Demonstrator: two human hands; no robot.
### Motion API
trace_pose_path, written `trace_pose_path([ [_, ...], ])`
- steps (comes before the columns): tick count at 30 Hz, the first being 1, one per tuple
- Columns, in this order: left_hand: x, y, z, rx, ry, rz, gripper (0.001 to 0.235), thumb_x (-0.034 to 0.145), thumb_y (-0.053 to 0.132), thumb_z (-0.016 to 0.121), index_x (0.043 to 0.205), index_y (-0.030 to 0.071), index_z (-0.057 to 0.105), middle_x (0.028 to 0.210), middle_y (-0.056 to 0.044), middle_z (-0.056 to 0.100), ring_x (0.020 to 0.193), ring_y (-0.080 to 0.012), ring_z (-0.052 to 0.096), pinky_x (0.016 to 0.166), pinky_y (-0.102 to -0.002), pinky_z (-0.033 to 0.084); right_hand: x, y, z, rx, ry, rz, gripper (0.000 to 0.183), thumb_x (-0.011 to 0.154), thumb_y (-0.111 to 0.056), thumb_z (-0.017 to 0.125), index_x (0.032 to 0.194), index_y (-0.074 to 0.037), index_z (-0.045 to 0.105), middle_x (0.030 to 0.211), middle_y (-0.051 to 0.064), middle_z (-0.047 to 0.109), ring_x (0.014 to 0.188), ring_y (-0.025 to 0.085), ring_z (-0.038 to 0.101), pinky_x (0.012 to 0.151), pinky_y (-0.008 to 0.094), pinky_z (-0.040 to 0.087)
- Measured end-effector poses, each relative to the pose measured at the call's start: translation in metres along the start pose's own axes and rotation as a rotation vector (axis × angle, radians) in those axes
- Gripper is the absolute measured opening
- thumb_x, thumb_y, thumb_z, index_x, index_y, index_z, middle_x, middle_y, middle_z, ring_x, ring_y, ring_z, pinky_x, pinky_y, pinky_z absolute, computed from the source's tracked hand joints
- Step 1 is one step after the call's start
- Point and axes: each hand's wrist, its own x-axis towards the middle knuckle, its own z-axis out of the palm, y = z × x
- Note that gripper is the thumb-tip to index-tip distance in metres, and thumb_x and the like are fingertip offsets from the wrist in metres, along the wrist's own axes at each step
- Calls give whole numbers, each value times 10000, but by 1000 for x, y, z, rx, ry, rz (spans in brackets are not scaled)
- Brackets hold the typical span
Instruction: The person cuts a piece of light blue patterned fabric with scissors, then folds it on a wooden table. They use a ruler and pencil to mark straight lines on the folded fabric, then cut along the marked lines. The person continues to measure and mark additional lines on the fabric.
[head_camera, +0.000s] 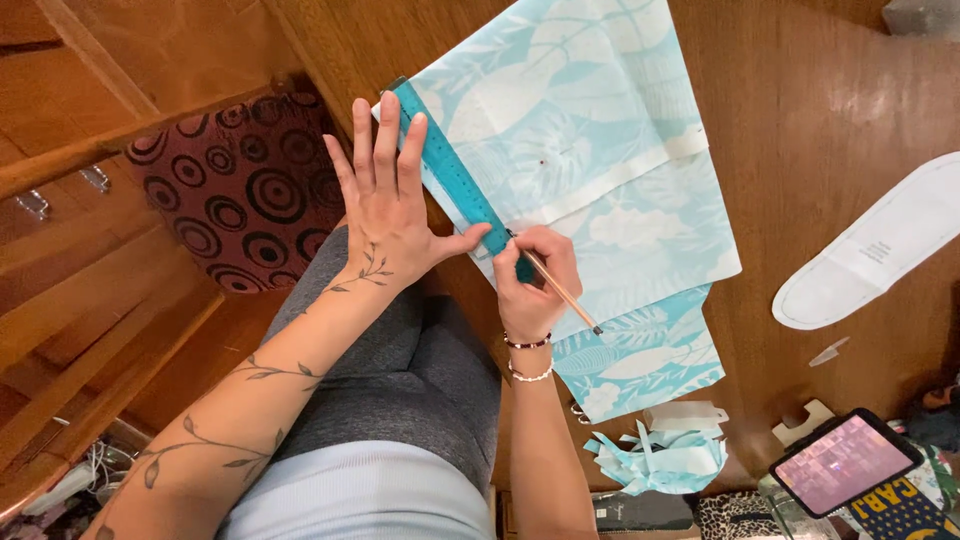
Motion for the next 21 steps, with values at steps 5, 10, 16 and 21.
trace_pose_path([
  [5, 0, 0, 1, -3, 3, 2, 1307, 844, 958, 758, 1627, 89, 175, 1690, -166, 94, 1581, -422, 76, 1253, -743, 143, 0, -1, 0, -32, 5, -13, 74, 857, 19, 629, 895, -44, 618, 865, 104, 620, 812, 243, 635, 747, 343, 539],
  [10, 0, 0, 1, -8, 17, 7, 1289, 854, 948, 752, 1624, 80, 190, 1686, -169, 108, 1579, -425, 91, 1253, -743, 146, 0, -1, 1, -6, 10, -12, 116, 835, 62, 615, 898, -35, 616, 868, 109, 616, 790, 235, 631, 725, 327, 548],
  [16, 0, 0, 0, -4, 6, 2, 1298, 842, 958, 741, 1617, 72, 195, 1683, -178, 115, 1574, -429, 90, 1250, -740, 140, 1, -3, 1, -5, 13, -18, 130, 816, 81, 612, 882, -31, 616, 857, 105, 611, 796, 241, 631, 736, 334, 541],
  [21, -1, -1, 4, -9, 19, 7, 1294, 853, 952, 755, 1624, 87, 178, 1689, -170, 110, 1580, -426, 84, 1251, -749, 144, 0, -2, 1, -23, 16, -15, 119, 824, 65, 620, 889, -35, 619, 869, 111, 619, 794, 235, 629, 732, 328, 542],
])
